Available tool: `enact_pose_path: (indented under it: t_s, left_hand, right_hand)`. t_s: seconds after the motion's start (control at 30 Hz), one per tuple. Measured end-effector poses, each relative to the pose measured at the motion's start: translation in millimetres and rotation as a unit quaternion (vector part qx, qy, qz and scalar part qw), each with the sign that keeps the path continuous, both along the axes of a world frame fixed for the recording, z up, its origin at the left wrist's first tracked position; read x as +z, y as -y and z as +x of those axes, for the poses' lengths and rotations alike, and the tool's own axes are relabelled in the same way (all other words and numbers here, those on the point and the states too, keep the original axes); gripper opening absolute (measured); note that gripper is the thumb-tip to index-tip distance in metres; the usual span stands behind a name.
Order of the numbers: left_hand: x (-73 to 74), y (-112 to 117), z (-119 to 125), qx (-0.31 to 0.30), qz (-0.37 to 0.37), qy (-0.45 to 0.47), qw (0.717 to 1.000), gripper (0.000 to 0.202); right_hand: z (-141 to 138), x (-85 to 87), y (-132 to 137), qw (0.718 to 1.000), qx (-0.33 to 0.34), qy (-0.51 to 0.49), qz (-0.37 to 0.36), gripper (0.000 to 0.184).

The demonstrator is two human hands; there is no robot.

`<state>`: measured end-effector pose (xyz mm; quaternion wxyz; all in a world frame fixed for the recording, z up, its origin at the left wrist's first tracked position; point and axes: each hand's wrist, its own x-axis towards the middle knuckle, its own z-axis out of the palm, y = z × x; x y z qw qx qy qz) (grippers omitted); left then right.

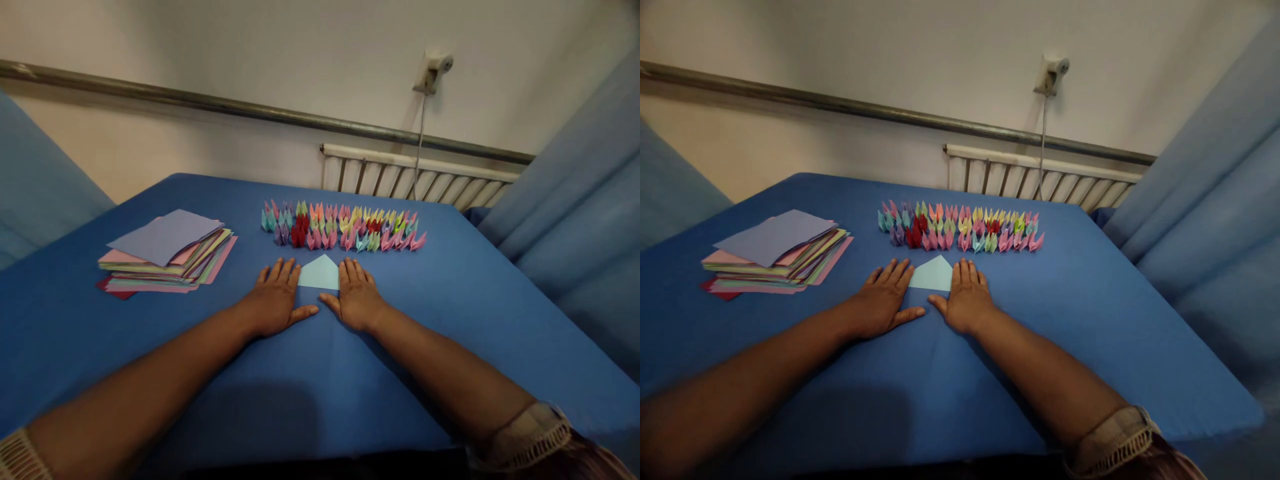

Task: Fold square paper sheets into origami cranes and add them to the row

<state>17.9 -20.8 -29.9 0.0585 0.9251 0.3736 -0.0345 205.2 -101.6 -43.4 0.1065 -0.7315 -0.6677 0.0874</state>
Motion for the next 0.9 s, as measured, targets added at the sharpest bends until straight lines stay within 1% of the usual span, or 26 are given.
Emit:
enact_pose_path:
  t_s: [0.07, 0.13, 0.17, 0.23, 0.3, 0.33, 0.37, 0.43, 0.5, 0.57, 0.63, 0.7, 0.77, 0.83, 0.9]
  left_hand:
    - [0.3, 1.0, 0.7, 0.007, 0.004, -0.001, 1.000, 0.108]
    - [2.1, 3.0, 1.6, -0.002, 0.016, 0.014, 1.000, 0.108]
    - [3.8, 4.7, 2.1, -0.019, 0.022, 0.027, 0.999, 0.106]
    - [7.8, 9.2, 3.2, -0.087, 0.022, 0.059, 0.994, 0.099]
    - [11.0, 14.1, 3.9, -0.166, -0.014, 0.075, 0.983, 0.091]
    - [11.7, 15.9, 4.0, -0.185, -0.033, 0.073, 0.979, 0.090]
    - [11.5, 16.7, 3.9, -0.189, -0.046, 0.065, 0.979, 0.089]
    - [9.0, 14.9, 3.4, -0.159, -0.049, 0.041, 0.985, 0.091]
    - [4.9, 8.8, 2.7, -0.104, -0.031, 0.029, 0.994, 0.092]
    - [1.5, 0.6, 2.4, -0.054, -0.014, 0.047, 0.997, 0.088]
    - [0.5, -6.9, 2.8, -0.032, -0.011, 0.084, 0.996, 0.084]
    - [2.1, -11.7, 4.0, -0.021, -0.016, 0.133, 0.991, 0.078]
    - [4.8, -13.8, 5.5, -0.006, -0.031, 0.180, 0.983, 0.072]
    - [7.3, -14.3, 6.8, 0.017, -0.056, 0.219, 0.974, 0.071]
    - [8.7, -14.4, 7.7, 0.037, -0.081, 0.254, 0.963, 0.075]
  right_hand:
    - [-1.0, 1.2, 8.6, 1.000, 0.008, 0.013, 0.024, 0.087]
    - [-4.9, 3.8, 15.5, 0.996, 0.068, 0.021, 0.049, 0.075]
    - [-7.3, 5.4, 17.8, 0.994, 0.099, 0.020, 0.052, 0.068]
    - [-11.4, 8.4, 19.8, 0.988, 0.147, 0.008, 0.040, 0.067]
    - [-13.0, 10.5, 18.7, 0.986, 0.162, -0.004, 0.031, 0.067]
    - [-12.5, 11.1, 17.3, 0.986, 0.162, -0.009, 0.031, 0.065]
    - [-10.9, 11.5, 15.4, 0.987, 0.157, -0.014, 0.035, 0.062]
    - [-4.8, 11.5, 10.0, 0.990, 0.131, -0.025, 0.046, 0.052]
    - [4.9, 10.9, 2.5, 0.995, 0.076, -0.036, 0.056, 0.044]
    - [16.1, 9.9, -5.9, 0.996, 0.012, -0.050, 0.070, 0.042]
    - [25.7, 8.4, -13.3, 0.994, -0.034, -0.065, 0.077, 0.041]
    - [31.4, 6.0, -18.0, 0.992, -0.045, -0.086, 0.075, 0.038]
    - [32.9, 2.6, -20.2, 0.990, -0.038, -0.116, 0.074, 0.033]
    - [31.9, -1.4, -21.1, 0.985, -0.020, -0.153, 0.079, 0.026]
    - [30.5, -5.0, -21.7, 0.974, 0.004, -0.201, 0.105, 0.019]
